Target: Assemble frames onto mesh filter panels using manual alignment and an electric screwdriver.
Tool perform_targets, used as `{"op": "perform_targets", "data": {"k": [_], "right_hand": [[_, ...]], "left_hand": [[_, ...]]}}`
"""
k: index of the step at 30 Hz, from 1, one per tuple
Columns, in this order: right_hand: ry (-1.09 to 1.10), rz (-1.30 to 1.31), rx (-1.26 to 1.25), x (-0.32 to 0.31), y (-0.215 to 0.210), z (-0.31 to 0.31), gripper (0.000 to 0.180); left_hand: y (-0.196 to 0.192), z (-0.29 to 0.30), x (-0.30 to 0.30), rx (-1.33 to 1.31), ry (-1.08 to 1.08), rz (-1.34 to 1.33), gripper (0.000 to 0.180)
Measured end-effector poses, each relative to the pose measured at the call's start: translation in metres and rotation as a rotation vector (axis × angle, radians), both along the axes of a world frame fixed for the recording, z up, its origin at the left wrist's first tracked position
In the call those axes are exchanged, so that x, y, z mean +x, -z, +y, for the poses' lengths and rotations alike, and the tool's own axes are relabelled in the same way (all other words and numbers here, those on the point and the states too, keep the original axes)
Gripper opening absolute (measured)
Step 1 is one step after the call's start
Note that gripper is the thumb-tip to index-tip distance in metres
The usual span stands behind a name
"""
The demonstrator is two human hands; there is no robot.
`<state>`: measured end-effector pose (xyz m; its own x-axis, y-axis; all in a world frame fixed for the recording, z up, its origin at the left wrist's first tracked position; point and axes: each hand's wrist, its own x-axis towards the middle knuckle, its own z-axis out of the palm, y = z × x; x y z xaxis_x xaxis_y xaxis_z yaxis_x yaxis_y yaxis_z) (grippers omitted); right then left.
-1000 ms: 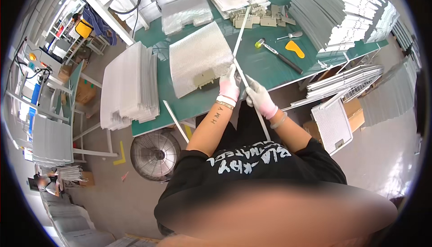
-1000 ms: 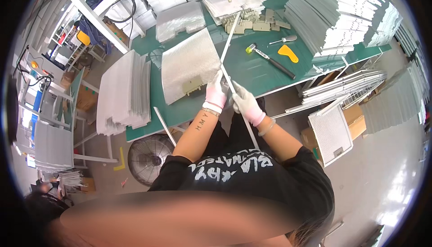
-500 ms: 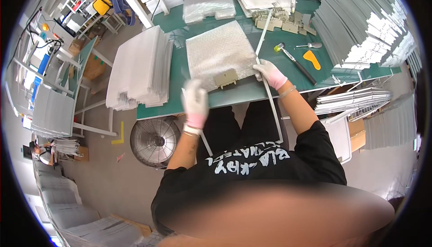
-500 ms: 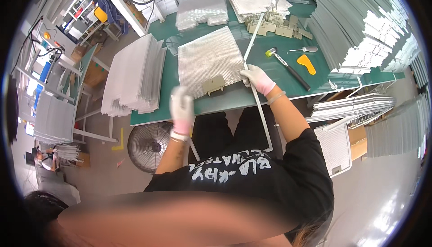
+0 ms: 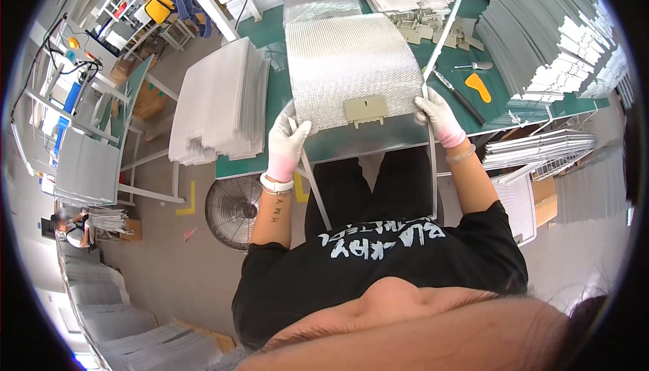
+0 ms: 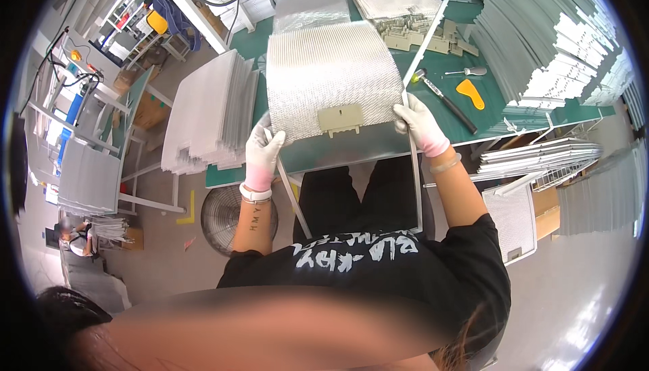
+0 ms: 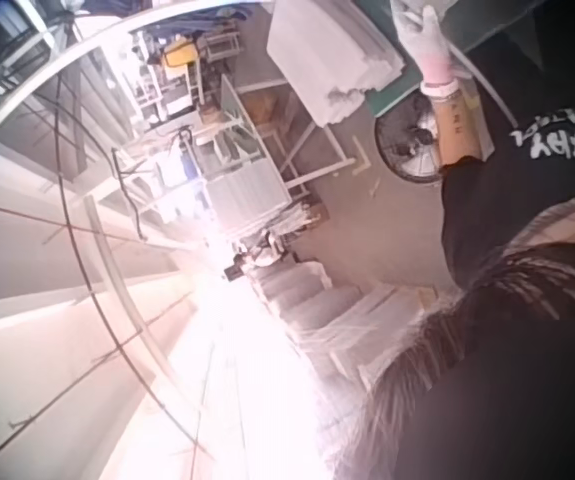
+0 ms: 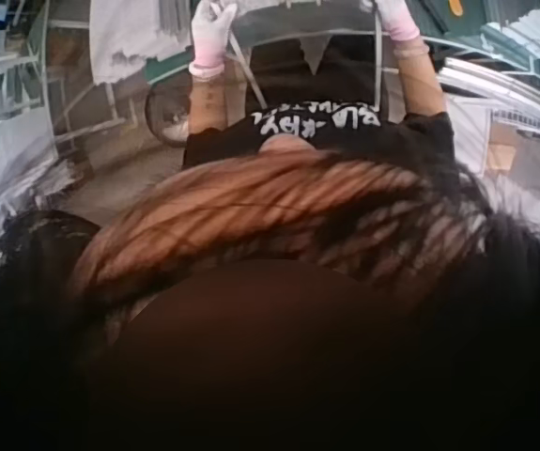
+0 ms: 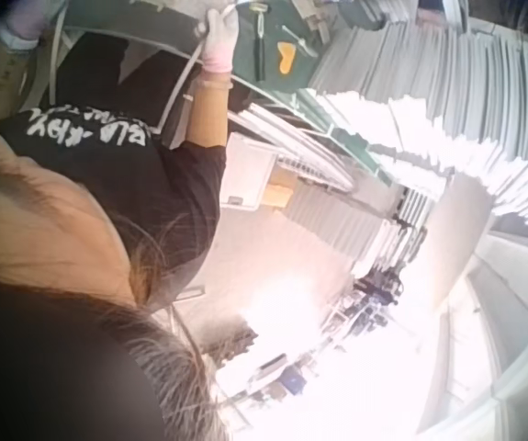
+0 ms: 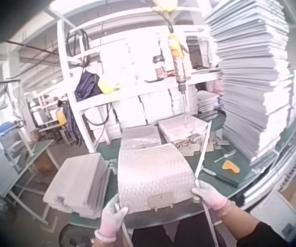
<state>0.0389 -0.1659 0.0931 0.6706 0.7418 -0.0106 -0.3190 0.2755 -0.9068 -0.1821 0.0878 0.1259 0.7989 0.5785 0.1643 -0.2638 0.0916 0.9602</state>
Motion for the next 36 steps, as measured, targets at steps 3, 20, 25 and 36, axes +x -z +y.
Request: {"op": "perform_targets", "data": {"k": [3, 20, 25, 36], "right_hand": [[0.044, -0.026, 0.047, -0.011, -0.018, -0.004, 0.029], [0.444, -0.637, 0.267, -0.01, -0.149, 0.037, 0.003], [0.468, -0.705, 0.274, 0.034, -0.137, 0.051, 0.007], [0.591, -0.721, 0.254, 0.041, -0.106, 0.059, 0.005]], "left_hand": [[0.002, -0.009, -0.005, 0.325, -0.127, -0.046, 0.068], [-0.103, 0.033, 0.013, 0.459, -0.334, -0.245, 0.022], [-0.108, 0.059, 0.061, 0.546, -0.256, -0.336, 0.017], [-0.079, 0.046, 0.078, 0.267, -0.113, -0.418, 0.024]]}}
